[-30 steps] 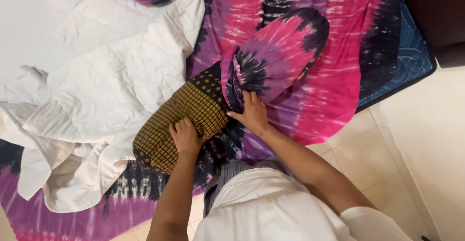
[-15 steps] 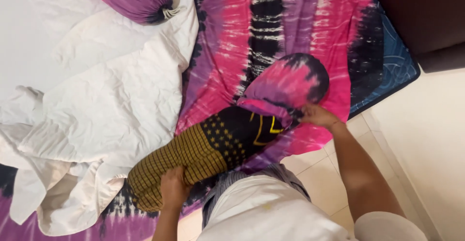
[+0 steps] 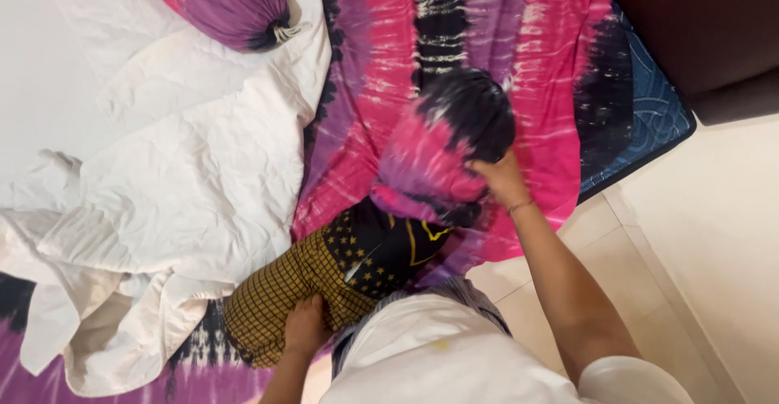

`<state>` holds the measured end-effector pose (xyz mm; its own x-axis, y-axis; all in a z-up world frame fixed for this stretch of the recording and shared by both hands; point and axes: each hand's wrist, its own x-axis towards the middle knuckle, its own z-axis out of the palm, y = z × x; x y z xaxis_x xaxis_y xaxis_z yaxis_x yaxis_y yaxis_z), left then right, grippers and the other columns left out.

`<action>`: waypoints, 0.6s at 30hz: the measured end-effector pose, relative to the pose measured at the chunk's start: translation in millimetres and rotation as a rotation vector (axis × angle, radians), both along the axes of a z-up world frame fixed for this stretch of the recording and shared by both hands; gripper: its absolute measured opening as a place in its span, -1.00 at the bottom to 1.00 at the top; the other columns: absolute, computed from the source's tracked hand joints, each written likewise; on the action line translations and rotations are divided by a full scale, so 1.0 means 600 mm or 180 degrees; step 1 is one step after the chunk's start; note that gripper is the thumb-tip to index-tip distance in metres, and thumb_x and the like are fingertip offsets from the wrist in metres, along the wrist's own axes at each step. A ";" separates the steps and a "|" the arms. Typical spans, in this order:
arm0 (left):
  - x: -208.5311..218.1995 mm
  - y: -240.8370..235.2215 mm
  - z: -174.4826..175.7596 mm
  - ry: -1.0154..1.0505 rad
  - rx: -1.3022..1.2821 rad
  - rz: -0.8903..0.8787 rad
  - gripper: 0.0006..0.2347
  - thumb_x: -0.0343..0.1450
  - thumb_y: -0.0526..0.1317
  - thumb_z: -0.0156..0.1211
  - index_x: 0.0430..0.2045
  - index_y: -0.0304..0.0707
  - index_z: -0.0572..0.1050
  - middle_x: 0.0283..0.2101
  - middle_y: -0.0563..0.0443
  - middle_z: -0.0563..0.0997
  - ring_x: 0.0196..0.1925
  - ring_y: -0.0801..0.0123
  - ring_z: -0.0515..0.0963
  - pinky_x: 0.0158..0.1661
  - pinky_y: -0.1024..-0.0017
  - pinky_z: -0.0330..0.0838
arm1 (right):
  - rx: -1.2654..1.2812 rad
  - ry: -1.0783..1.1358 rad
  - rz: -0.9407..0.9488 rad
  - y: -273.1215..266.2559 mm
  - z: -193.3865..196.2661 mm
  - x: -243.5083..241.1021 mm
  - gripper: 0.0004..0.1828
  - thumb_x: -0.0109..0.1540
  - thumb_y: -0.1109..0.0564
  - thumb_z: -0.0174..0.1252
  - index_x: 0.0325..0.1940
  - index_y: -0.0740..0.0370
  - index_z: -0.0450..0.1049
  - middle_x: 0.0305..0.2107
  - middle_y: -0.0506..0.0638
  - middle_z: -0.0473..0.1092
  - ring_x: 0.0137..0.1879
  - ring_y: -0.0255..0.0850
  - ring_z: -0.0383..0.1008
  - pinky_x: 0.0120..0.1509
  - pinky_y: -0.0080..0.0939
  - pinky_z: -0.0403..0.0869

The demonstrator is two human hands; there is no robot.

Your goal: The person wraps cylindrical bolster pillows in tie-dye fabric covers on a bed. They gather the fabric at each end of a bolster, twist it closed, and secure the gathered end with a string or rubber band, working through several bolsters one at a time and smoothing the covers over the pillows.

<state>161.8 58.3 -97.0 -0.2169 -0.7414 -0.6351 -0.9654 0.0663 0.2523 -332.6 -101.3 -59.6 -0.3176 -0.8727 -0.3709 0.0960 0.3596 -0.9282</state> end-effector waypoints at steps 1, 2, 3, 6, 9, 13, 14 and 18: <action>0.006 -0.010 -0.008 0.0024 0.0242 -0.0017 -0.51 0.14 -0.03 0.55 -0.18 -0.22 0.45 -0.14 -0.15 0.60 -0.02 0.03 0.58 -0.01 0.16 0.47 | -0.0697 0.0426 0.0558 0.012 0.045 0.032 -0.45 0.15 0.24 0.40 0.22 0.39 0.48 -0.08 0.04 0.48 0.02 -0.19 0.47 0.14 -0.10 0.49; 0.005 -0.039 0.019 0.0029 0.0235 0.0005 -0.51 0.14 -0.03 0.55 -0.18 -0.22 0.45 -0.14 -0.15 0.60 -0.02 0.03 0.58 -0.01 0.16 0.47 | -0.0706 0.0429 0.0579 0.043 0.070 0.064 -0.45 0.15 0.24 0.40 0.22 0.39 0.48 -0.08 0.04 0.48 0.02 -0.19 0.47 0.14 -0.10 0.49; 0.010 -0.074 0.047 0.0033 0.0598 0.0020 -0.68 0.23 -0.05 0.44 -0.34 -0.27 0.55 -0.22 -0.24 0.62 -0.10 -0.04 0.61 -0.06 0.11 0.49 | -0.0808 0.0653 0.0671 0.072 0.093 0.099 -0.33 0.09 0.23 0.42 0.27 0.35 0.38 -0.01 0.03 0.47 0.07 -0.20 0.47 0.20 -0.11 0.47; -0.001 -0.192 0.157 0.1039 -0.0199 0.0798 -0.72 0.39 -0.05 0.25 -0.35 -0.35 0.62 -0.29 -0.31 0.67 -0.19 -0.02 0.69 -0.14 0.15 0.52 | -0.1043 0.1003 0.0857 0.150 0.154 0.183 -0.12 -0.01 0.18 0.50 0.32 0.30 0.25 0.07 0.06 0.44 0.15 -0.16 0.46 0.25 -0.10 0.46; -0.084 -0.293 0.375 0.2938 -0.1328 0.1287 -0.70 0.49 -0.11 0.16 -0.04 -0.39 0.55 -0.12 -0.22 0.69 -0.04 0.13 0.67 -0.02 0.30 0.49 | -0.1446 0.1730 0.1343 0.219 0.140 0.216 -0.13 -0.07 0.14 0.57 0.21 0.20 0.25 0.02 0.09 0.36 0.16 -0.06 0.38 0.38 0.05 0.33; -0.195 -0.337 0.565 0.4134 -0.1573 -0.1096 -0.62 0.52 -0.05 0.19 0.11 -0.36 0.51 0.11 -0.21 0.62 0.21 0.07 0.58 0.21 0.28 0.40 | -0.2097 0.2340 0.2168 0.258 0.165 0.256 -0.15 -0.01 0.14 0.50 0.28 0.19 0.22 0.14 0.22 0.30 0.31 0.18 0.22 0.45 0.14 0.20; -0.212 -0.342 0.556 0.4132 -0.1593 -0.1108 -0.62 0.52 -0.05 0.19 0.11 -0.36 0.51 0.11 -0.21 0.62 0.21 0.07 0.58 0.21 0.28 0.40 | -0.2118 0.2349 0.2163 0.253 0.190 0.256 -0.15 -0.01 0.14 0.50 0.28 0.19 0.22 0.14 0.22 0.30 0.31 0.18 0.22 0.45 0.14 0.20; -0.236 -0.325 0.492 0.3585 0.0065 -0.1562 -0.56 0.55 0.10 -0.01 -0.05 -0.32 0.62 -0.06 -0.19 0.70 0.03 0.18 0.67 0.09 0.33 0.49 | -0.1737 0.2144 0.2192 0.248 0.301 0.261 0.01 -0.11 0.02 0.57 0.33 0.26 0.25 0.16 0.32 0.23 0.30 0.22 0.18 0.35 0.15 0.21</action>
<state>20.1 -136.7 198.2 -0.9048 -0.4188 0.0767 -0.0816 0.3473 0.9342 -175.9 47.3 121.3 0.3065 -0.9340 0.1835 -0.5515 -0.3313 -0.7656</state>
